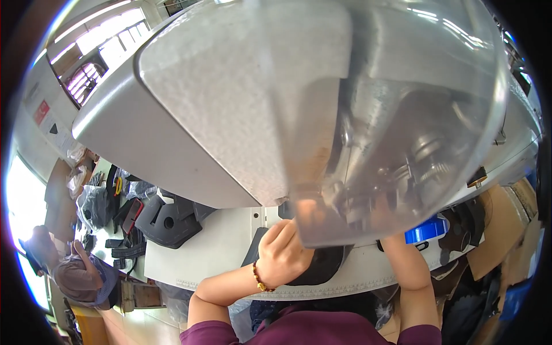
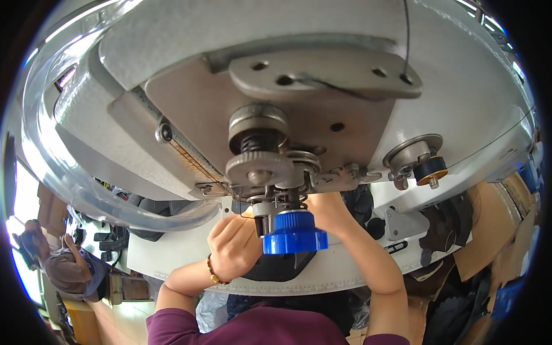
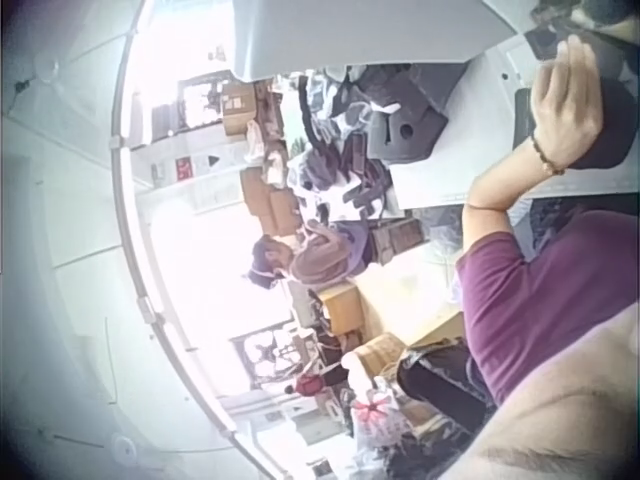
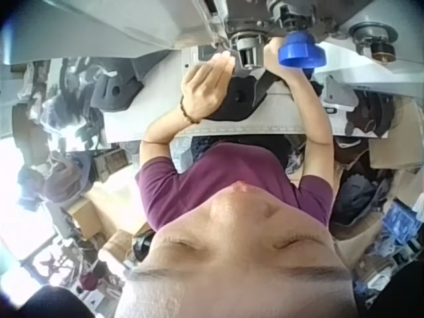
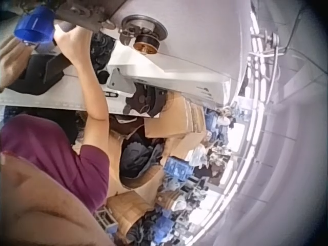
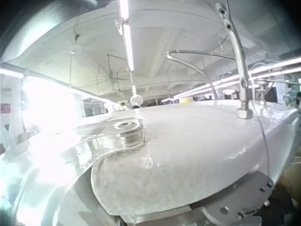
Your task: Sewing together components of a shoe upper using an industrial sewing machine.
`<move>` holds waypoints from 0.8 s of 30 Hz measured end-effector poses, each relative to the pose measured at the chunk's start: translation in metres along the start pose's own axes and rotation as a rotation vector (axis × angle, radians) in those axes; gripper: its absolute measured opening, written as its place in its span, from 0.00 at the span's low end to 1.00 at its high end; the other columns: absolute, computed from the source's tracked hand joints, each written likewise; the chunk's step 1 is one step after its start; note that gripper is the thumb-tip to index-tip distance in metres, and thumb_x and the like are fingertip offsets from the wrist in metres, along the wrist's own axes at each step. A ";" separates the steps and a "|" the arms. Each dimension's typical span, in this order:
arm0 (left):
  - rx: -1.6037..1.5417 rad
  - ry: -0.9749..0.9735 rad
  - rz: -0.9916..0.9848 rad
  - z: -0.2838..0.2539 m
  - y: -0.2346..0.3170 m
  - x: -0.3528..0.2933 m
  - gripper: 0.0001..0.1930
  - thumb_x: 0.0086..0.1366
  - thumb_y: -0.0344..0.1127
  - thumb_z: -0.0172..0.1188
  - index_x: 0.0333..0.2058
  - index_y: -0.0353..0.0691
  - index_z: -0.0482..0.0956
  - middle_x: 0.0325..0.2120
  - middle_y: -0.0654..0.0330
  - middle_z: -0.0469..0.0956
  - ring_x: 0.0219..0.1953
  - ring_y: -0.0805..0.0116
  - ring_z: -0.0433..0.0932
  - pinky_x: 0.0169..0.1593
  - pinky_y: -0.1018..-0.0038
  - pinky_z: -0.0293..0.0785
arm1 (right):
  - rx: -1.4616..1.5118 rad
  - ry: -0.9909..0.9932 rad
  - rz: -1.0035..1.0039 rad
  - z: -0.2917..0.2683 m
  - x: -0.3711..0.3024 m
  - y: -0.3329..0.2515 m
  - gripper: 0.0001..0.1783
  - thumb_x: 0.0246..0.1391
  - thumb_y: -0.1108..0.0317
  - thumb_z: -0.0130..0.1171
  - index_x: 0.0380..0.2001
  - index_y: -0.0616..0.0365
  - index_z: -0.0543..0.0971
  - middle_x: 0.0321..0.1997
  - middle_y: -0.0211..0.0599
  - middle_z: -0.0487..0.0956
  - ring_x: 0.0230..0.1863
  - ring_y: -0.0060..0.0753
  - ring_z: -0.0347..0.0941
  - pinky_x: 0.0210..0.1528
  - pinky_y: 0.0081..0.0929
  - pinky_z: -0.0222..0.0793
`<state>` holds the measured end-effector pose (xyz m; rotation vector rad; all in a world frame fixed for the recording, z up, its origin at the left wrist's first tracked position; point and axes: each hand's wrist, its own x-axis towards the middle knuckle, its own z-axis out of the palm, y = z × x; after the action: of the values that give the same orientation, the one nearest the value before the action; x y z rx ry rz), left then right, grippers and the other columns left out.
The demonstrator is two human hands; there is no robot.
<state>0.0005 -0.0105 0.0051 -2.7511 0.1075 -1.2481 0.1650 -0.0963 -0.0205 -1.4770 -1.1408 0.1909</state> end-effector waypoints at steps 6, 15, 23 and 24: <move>0.018 0.013 -0.045 0.001 -0.005 0.001 0.16 0.34 0.26 0.54 0.28 0.31 0.77 0.32 0.55 0.76 0.33 0.67 0.76 0.33 0.78 0.72 | 0.026 -0.033 0.014 0.000 -0.001 -0.001 0.04 0.39 0.72 0.55 0.21 0.61 0.72 0.21 0.35 0.71 0.23 0.28 0.65 0.26 0.27 0.62; -0.084 0.053 -0.124 0.003 -0.015 -0.002 0.15 0.37 0.22 0.55 0.30 0.36 0.78 0.28 0.62 0.75 0.32 0.68 0.78 0.30 0.78 0.73 | -0.335 -0.290 0.267 -0.002 -0.012 -0.001 0.25 0.48 0.60 0.56 0.49 0.57 0.67 0.49 0.41 0.69 0.51 0.41 0.65 0.55 0.42 0.58; -0.114 0.035 -0.191 0.001 -0.022 -0.002 0.18 0.34 0.20 0.57 0.30 0.40 0.79 0.26 0.64 0.72 0.30 0.70 0.79 0.26 0.78 0.74 | -0.461 0.008 -0.006 0.018 -0.019 -0.009 0.11 0.44 0.65 0.59 0.32 0.55 0.74 0.35 0.34 0.73 0.40 0.39 0.69 0.47 0.36 0.62; -0.135 0.039 -0.170 0.003 -0.026 -0.002 0.18 0.34 0.20 0.57 0.30 0.40 0.79 0.26 0.65 0.72 0.30 0.70 0.79 0.26 0.78 0.74 | -0.540 0.108 -0.027 0.023 -0.020 -0.011 0.07 0.42 0.67 0.60 0.27 0.54 0.75 0.30 0.32 0.74 0.37 0.37 0.70 0.44 0.33 0.63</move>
<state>0.0014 0.0160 0.0052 -2.9043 -0.0415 -1.3840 0.1340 -0.0971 -0.0274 -1.9154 -1.1761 -0.2333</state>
